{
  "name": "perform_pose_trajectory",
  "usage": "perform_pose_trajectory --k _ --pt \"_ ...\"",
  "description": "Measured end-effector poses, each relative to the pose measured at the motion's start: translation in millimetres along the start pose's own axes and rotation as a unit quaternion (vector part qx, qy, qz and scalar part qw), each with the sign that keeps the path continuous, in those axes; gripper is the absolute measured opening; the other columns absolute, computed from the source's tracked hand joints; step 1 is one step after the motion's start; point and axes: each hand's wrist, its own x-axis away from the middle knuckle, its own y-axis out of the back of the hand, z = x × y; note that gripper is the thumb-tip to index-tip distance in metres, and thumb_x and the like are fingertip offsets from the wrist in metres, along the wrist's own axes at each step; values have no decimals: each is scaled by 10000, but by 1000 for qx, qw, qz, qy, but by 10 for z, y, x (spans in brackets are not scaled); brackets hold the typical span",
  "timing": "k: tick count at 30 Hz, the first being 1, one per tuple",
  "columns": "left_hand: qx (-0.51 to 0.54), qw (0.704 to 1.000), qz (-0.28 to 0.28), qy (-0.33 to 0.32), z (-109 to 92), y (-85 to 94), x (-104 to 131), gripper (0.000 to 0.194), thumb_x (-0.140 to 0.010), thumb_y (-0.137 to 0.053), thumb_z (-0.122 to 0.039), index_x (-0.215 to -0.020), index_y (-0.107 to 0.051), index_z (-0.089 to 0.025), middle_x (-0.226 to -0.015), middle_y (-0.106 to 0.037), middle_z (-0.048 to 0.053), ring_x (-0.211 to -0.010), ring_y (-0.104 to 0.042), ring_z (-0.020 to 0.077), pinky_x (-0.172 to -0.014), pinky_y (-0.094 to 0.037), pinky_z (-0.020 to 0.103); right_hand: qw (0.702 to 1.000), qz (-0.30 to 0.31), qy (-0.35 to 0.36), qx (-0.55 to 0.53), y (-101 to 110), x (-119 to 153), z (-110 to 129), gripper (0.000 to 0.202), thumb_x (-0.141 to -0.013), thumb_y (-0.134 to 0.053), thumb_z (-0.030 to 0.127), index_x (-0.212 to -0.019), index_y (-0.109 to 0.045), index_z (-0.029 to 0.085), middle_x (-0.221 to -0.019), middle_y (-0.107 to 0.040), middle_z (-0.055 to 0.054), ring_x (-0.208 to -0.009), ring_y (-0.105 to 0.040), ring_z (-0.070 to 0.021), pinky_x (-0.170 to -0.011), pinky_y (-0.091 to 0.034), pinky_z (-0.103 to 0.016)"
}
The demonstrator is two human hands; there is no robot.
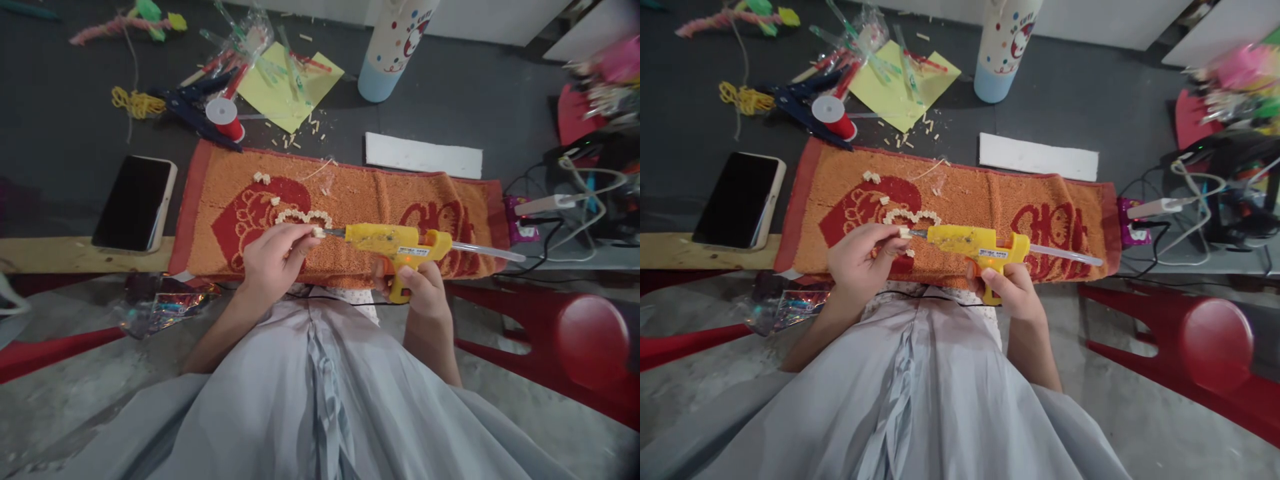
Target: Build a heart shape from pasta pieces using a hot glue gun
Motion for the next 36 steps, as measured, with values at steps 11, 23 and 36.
perform_pose_trajectory --k 11,23,36 --pt "-10 1000 3 8 0 -6 0 174 -943 -612 -336 -943 -703 -187 -834 -765 30 -770 -713 118 -739 -582 223 999 10 -13 36 14 13 -13 493 -742 -620 706 -632 -616 226 -612 -623 -63 -520 -539 -190 -434 -406 -324" --pt "-52 998 -14 26 59 -56 38 259 -933 -612 -419 -896 -724 -188 -821 -764 26 -751 -701 118 -721 -560 221 995 -69 41 55 97 98 19 403 -770 -609 640 -775 -671 242 -608 -593 -33 -514 -522 -203 -475 -424 -361" --pt "-239 967 86 -3 55 -340 221 233 -948 -586 -343 -818 -703 -190 -651 -656 12 -595 -592 137 -572 -351 284 784 -291 127 533 703 -544 -27 408 -852 -621 481 -1167 -603 223 -1034 -691 -103 -912 -632 -272 -801 -494 -420"
